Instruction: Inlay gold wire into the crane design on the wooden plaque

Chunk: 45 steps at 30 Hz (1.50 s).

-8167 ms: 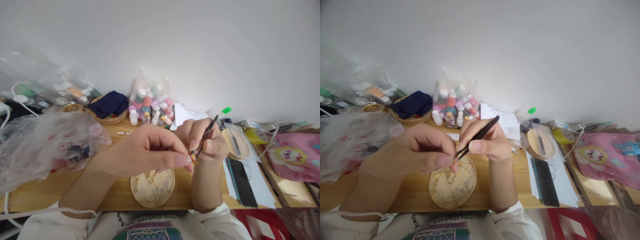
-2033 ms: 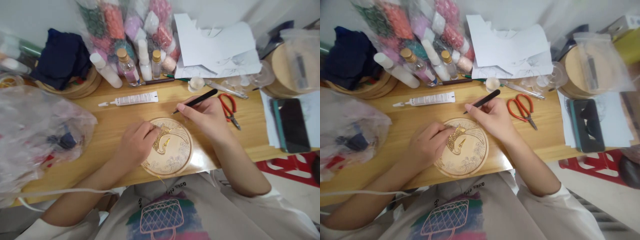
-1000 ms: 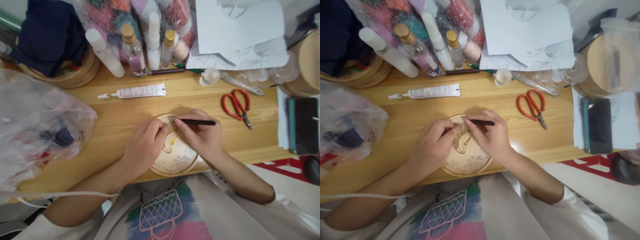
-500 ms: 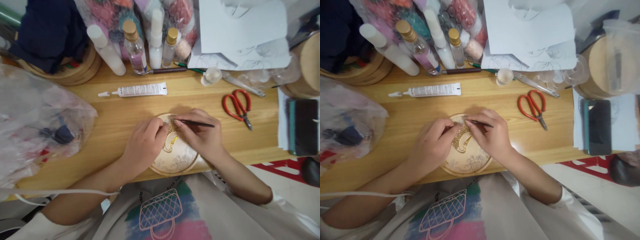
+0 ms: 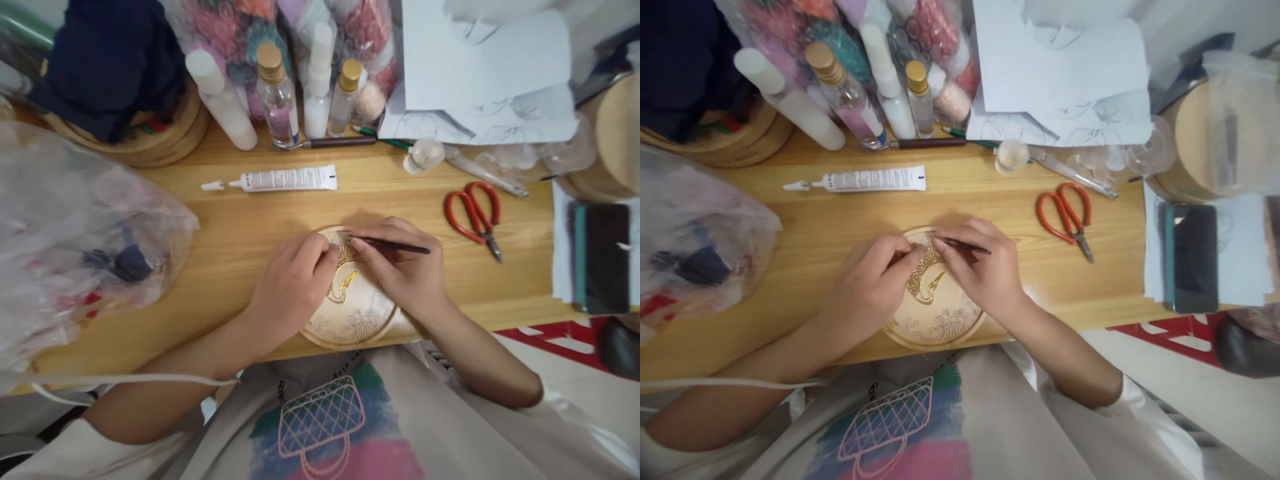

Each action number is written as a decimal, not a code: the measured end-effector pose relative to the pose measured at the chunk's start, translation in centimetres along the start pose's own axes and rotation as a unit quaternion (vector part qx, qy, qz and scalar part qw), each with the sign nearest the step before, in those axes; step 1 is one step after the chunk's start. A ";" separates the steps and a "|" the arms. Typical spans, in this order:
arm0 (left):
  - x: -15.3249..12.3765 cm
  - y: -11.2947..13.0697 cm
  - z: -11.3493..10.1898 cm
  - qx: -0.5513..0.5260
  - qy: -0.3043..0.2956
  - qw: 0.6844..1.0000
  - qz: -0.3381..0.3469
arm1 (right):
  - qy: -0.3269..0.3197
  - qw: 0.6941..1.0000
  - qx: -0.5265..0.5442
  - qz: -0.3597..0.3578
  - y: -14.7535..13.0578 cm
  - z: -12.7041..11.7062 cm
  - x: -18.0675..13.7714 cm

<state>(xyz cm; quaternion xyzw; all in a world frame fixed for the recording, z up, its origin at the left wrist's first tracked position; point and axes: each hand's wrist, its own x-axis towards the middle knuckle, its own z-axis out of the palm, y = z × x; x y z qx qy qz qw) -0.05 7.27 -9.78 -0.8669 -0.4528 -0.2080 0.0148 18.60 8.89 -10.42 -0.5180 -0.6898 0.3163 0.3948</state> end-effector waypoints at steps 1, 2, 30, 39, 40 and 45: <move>0.0 0.0 0.0 0.002 0.003 1.000 0.001 | -0.001 1.000 -0.002 -0.002 0.0 0.0 0.0; 0.0 0.0 0.1 0.005 0.005 1.000 -0.001 | -0.003 1.000 -0.003 -0.002 -0.1 -0.1 0.0; -0.2 -0.1 0.0 -0.044 -0.024 0.998 -0.040 | -0.052 0.998 0.018 -0.006 0.1 -0.8 0.7; -0.4 0.0 0.1 -0.047 -0.021 0.998 -0.031 | -0.046 0.998 0.028 0.015 0.0 -0.8 0.6; -0.4 0.0 0.1 -0.045 -0.020 0.998 -0.028 | -0.045 0.998 0.030 0.012 0.0 -0.8 0.6; -0.4 -0.2 0.0 -0.052 -0.024 0.998 -0.024 | -0.048 0.998 0.027 0.015 0.0 -0.9 0.7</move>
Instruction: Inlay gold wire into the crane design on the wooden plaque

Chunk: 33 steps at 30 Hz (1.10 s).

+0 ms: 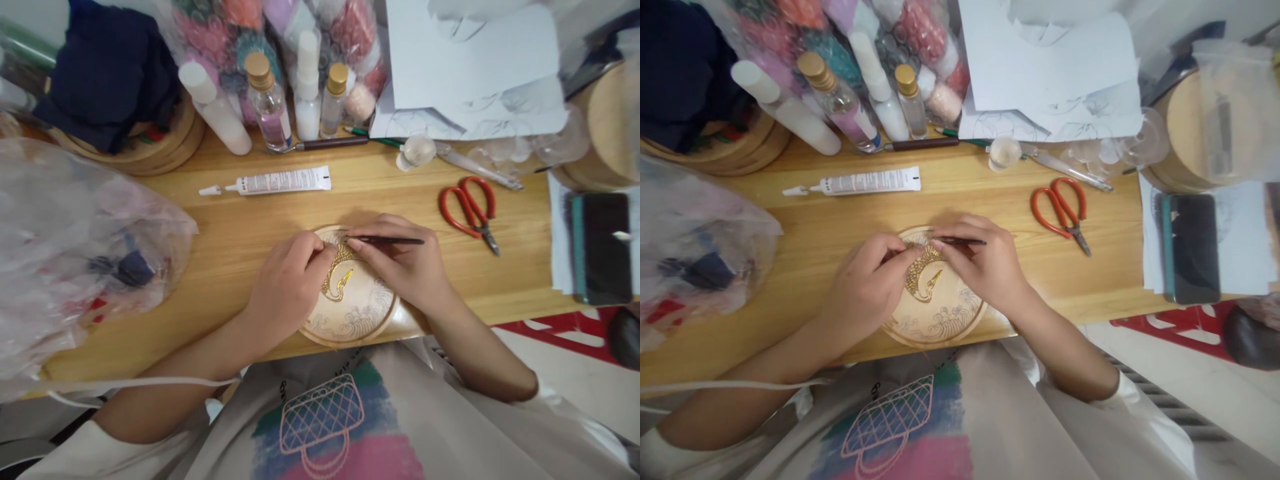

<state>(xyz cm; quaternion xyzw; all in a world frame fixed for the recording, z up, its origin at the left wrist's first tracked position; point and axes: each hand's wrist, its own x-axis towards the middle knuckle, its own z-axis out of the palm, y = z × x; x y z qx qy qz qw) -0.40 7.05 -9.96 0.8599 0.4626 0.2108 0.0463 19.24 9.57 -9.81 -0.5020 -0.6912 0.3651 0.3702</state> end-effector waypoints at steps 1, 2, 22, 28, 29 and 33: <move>0.0 0.0 0.0 0.000 -0.005 1.000 -0.002 | -0.001 1.000 -0.002 0.001 0.0 0.0 0.0; 0.1 0.0 -0.1 0.002 -0.007 1.000 -0.002 | -0.001 1.000 -0.004 0.002 -0.1 0.0 0.0; 0.1 -0.2 -0.1 -0.013 -0.009 1.000 -0.007 | 0.002 1.000 -0.006 -0.005 0.1 0.0 0.0; 0.0 -0.3 0.0 0.008 -0.010 1.000 -0.004 | 0.002 1.000 -0.003 -0.006 0.1 -0.1 0.0; 0.0 -0.3 0.1 0.013 -0.007 1.000 -0.004 | 0.001 1.000 -0.002 -0.005 0.0 -0.1 0.0; 0.2 -0.2 0.1 0.005 -0.021 1.000 -0.018 | 0.000 1.000 0.001 -0.001 0.1 -0.1 0.0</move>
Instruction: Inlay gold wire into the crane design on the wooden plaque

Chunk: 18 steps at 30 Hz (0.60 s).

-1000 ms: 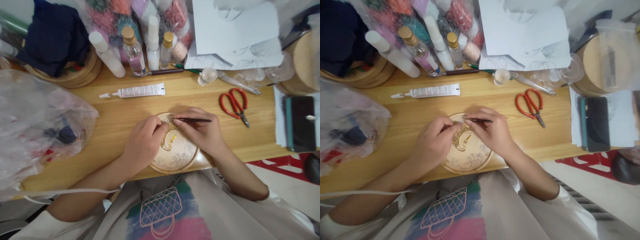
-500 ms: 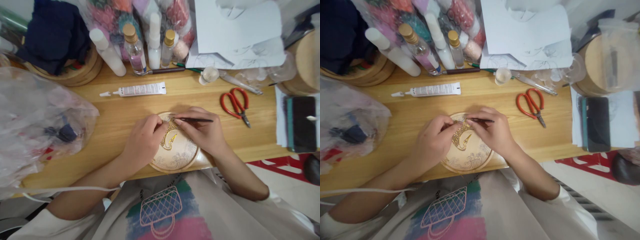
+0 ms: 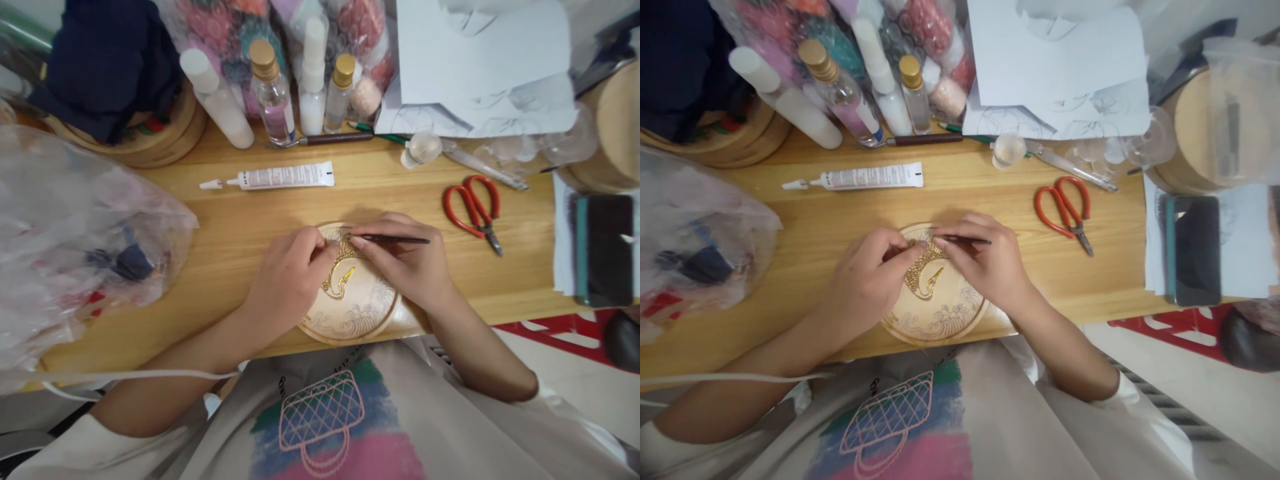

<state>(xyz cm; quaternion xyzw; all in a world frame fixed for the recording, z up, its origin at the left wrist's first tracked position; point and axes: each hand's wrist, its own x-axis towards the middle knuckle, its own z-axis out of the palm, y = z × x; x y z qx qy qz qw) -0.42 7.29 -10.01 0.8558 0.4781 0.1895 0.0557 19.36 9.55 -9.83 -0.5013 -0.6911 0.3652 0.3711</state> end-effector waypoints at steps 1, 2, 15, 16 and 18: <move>0.0 0.0 0.0 -0.005 -0.004 1.000 -0.005 | 0.000 1.000 0.002 0.001 0.0 0.0 0.0; 0.1 0.0 -0.1 -0.008 -0.010 1.000 -0.009 | 0.002 1.000 0.003 0.003 0.0 0.0 0.0; 0.0 0.0 -0.1 -0.011 -0.008 1.000 -0.006 | 0.012 1.000 0.004 0.011 0.0 0.0 0.0; 0.0 0.0 -0.1 -0.013 -0.009 1.000 -0.007 | 0.009 1.000 0.003 0.010 0.0 0.0 0.0; 0.1 0.1 -0.1 -0.024 -0.009 1.000 -0.013 | 0.007 1.000 0.003 0.004 -0.1 0.0 -0.1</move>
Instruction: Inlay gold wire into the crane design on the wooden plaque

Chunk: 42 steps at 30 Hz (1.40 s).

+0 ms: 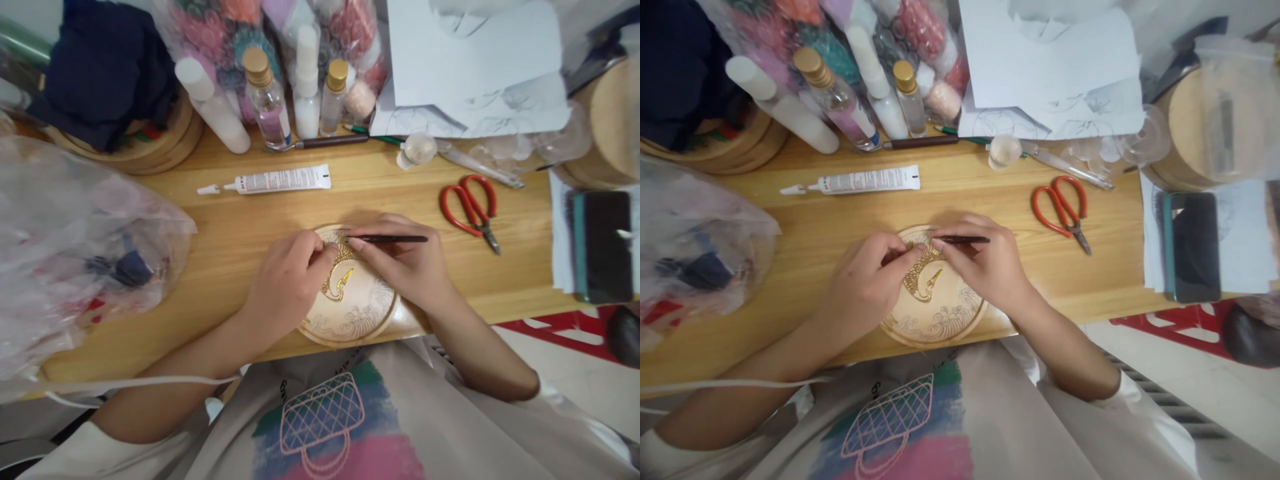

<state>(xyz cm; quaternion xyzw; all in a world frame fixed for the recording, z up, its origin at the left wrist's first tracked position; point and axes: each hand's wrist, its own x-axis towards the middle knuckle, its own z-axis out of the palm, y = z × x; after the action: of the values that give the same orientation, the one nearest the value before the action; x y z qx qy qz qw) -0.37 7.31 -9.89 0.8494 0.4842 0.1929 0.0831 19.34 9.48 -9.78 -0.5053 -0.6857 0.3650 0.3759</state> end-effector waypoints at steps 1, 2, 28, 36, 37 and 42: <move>0.0 0.0 0.0 -0.004 0.000 1.000 0.001 | 0.001 1.000 0.000 -0.003 0.0 0.0 0.0; 0.0 0.0 0.0 -0.004 0.003 1.000 0.004 | 0.002 1.000 -0.001 -0.006 0.0 0.0 0.0; 0.0 0.0 -0.1 0.050 0.039 0.997 0.032 | -0.014 1.000 -0.015 -0.008 -0.3 -0.1 0.0; 0.1 -0.1 0.1 0.018 0.039 0.999 0.003 | -0.008 0.999 -0.024 -0.026 -0.1 -0.1 -0.1; 0.1 -0.1 0.1 0.014 0.036 0.999 0.000 | -0.008 0.999 -0.027 -0.027 -0.1 -0.1 -0.1; 0.2 -0.1 -0.1 -0.031 0.019 0.999 -0.039 | -0.012 0.999 -0.039 -0.021 -0.1 -0.1 -0.2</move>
<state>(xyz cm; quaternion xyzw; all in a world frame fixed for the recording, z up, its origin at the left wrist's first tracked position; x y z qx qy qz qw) -0.41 7.55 -9.81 0.8233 0.5119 0.2203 0.1079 19.43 9.30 -9.62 -0.5010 -0.7142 0.3360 0.3550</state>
